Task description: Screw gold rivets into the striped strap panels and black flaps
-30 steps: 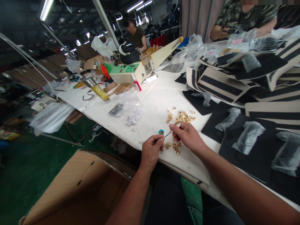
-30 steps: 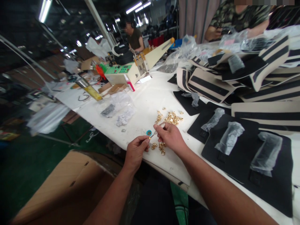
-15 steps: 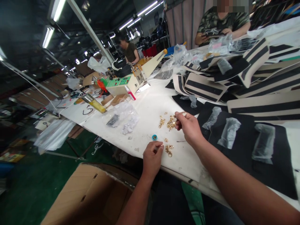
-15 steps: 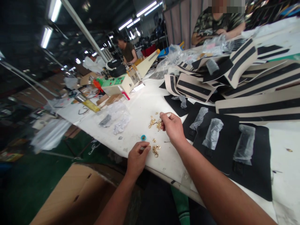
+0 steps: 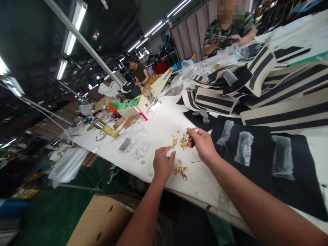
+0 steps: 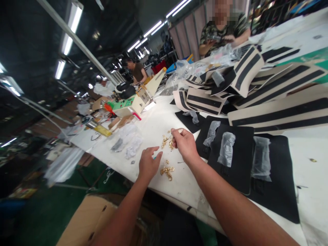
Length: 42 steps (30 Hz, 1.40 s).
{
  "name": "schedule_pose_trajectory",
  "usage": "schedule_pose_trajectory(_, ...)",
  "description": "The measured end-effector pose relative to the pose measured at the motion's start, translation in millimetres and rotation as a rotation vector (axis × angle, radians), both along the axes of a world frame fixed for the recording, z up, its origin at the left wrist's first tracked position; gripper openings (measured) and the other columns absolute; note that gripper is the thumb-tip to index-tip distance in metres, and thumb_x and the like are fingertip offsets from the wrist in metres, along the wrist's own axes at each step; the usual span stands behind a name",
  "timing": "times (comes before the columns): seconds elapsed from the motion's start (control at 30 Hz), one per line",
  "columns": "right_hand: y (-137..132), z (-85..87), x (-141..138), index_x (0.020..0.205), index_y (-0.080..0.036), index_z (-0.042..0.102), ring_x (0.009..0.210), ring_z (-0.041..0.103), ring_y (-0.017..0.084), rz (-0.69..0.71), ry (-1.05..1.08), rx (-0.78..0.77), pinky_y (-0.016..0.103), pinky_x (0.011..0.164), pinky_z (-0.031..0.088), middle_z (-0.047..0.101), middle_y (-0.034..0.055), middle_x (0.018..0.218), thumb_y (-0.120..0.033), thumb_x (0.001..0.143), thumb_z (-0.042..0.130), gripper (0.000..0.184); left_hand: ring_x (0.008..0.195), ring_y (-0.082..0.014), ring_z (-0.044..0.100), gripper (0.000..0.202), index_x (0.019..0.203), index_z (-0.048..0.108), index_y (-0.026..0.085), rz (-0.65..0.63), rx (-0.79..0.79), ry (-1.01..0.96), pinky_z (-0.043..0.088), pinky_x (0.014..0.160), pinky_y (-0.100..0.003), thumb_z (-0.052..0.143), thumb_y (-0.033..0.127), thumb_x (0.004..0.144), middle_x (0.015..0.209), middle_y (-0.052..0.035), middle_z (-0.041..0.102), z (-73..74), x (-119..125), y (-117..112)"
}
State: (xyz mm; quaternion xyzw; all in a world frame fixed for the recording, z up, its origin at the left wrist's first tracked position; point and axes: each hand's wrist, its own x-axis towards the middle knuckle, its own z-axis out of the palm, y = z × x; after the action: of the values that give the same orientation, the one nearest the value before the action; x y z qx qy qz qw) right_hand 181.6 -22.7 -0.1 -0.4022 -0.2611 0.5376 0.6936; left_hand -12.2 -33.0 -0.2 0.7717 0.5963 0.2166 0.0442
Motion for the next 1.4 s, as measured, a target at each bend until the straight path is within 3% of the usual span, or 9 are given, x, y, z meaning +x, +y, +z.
schedule_pose_trajectory(0.13, 3, -1.6, 1, 0.076, -0.02, 0.065, 0.049, 0.054, 0.012, -0.005, -0.004, -0.003, 0.025, 0.048, 0.043, 0.059, -0.0028, 0.06, -0.055, 0.082, 0.082, 0.04, 0.112, -0.0297, 0.063, 0.018, 0.109, 0.08, 0.026, -0.04, -0.096, 0.114, 0.05, 0.096, -0.04, 0.07, 0.025, 0.094, 0.115, -0.0078, 0.078, -2.1, -2, 43)
schedule_pose_trajectory(0.23, 4, -1.6, 2, 0.077, -0.02, 0.065, 0.048, 0.054, 0.012, -0.007, -0.001, -0.004, 0.025, 0.048, 0.043, 0.059, -0.0028, 0.06, -0.055, 0.082, 0.082, 0.04, 0.102, -0.0256, 0.068, 0.017, 0.103, 0.081, 0.028, -0.052, -0.168, 0.162, 0.05, 0.088, -0.035, 0.071, 0.021, 0.091, 0.11, -0.0045, 0.078, -6.9, -4, 60)
schedule_pose_trajectory(0.7, 1, -5.3, -6, 0.077, -0.019, 0.067, 0.051, 0.053, 0.013, 0.021, -0.114, -0.045, 0.026, 0.05, 0.043, 0.06, -0.0019, 0.06, -0.054, 0.084, 0.08, 0.038, 0.098, -0.0234, 0.07, 0.021, 0.111, 0.078, 0.025, -0.144, -0.267, 0.121, 0.051, 0.089, -0.033, 0.067, 0.022, 0.093, 0.114, -0.0052, 0.076, -15.0, -22, 88)
schedule_pose_trajectory(0.87, -2, -5.2, -11, 0.078, -0.019, 0.068, 0.052, 0.053, 0.014, 0.055, -0.175, -0.042, 0.027, 0.052, 0.043, 0.06, -0.0017, 0.059, -0.054, 0.087, 0.078, 0.038, 0.088, -0.0209, 0.068, 0.009, 0.092, 0.079, 0.023, -0.153, -0.269, -0.03, 0.051, 0.085, -0.032, 0.072, 0.021, 0.088, 0.097, -0.0033, 0.076, -16.6, -29, 91)
schedule_pose_trajectory(0.97, -4, -5.1, -14, 0.075, -0.02, 0.066, 0.053, 0.053, 0.014, 0.068, -0.221, -0.042, 0.028, 0.054, 0.044, 0.061, -0.0009, 0.059, -0.055, 0.089, 0.076, 0.04, 0.082, -0.0187, 0.067, 0.007, 0.086, 0.077, 0.023, -0.125, -0.246, -0.18, 0.051, 0.082, -0.03, 0.071, 0.024, 0.088, 0.089, -0.0013, 0.076, -8.7, -33, 76)
schedule_pose_trajectory(1.1, -14, -2.9, -23, 0.069, -0.021, 0.061, 0.054, 0.054, 0.014, 0.095, -0.349, -0.005, 0.028, 0.058, 0.044, 0.061, -0.0008, 0.057, -0.056, 0.092, 0.073, 0.043, 0.076, -0.0172, 0.066, 0.016, 0.093, 0.078, 0.022, -0.005, -0.215, -0.405, 0.052, 0.076, -0.029, 0.072, 0.037, 0.089, 0.084, -0.0006, 0.076, -2.3, -45, 25)
schedule_pose_trajectory(1.27, -35, -7.1, -48, 0.08, -0.021, 0.065, 0.055, 0.054, 0.015, 0.224, -0.439, 0.092, 0.027, 0.055, 0.041, 0.061, -0.0023, 0.058, -0.058, 0.093, 0.071, 0.039, 0.053, -0.013, 0.056, 0.033, 0.097, 0.077, 0.019, 0.161, -0.27, -0.661, 0.045, 0.054, -0.025, 0.073, 0.05, 0.087, 0.064, 0.0024, 0.069, -27.0, -57, -46)
schedule_pose_trajectory(1.4, -46, -14.7, -60, 0.087, -0.021, 0.069, 0.055, 0.051, 0.014, 0.299, -0.595, 0.112, 0.027, 0.054, 0.039, 0.062, -0.0025, 0.061, -0.056, 0.095, 0.068, 0.036, 0.057, -0.013, 0.06, 0.034, 0.098, 0.077, 0.019, 0.215, -0.267, -0.815, 0.048, 0.058, -0.024, 0.075, 0.05, 0.085, 0.066, 0.0024, 0.069, -46.3, -57, -63)
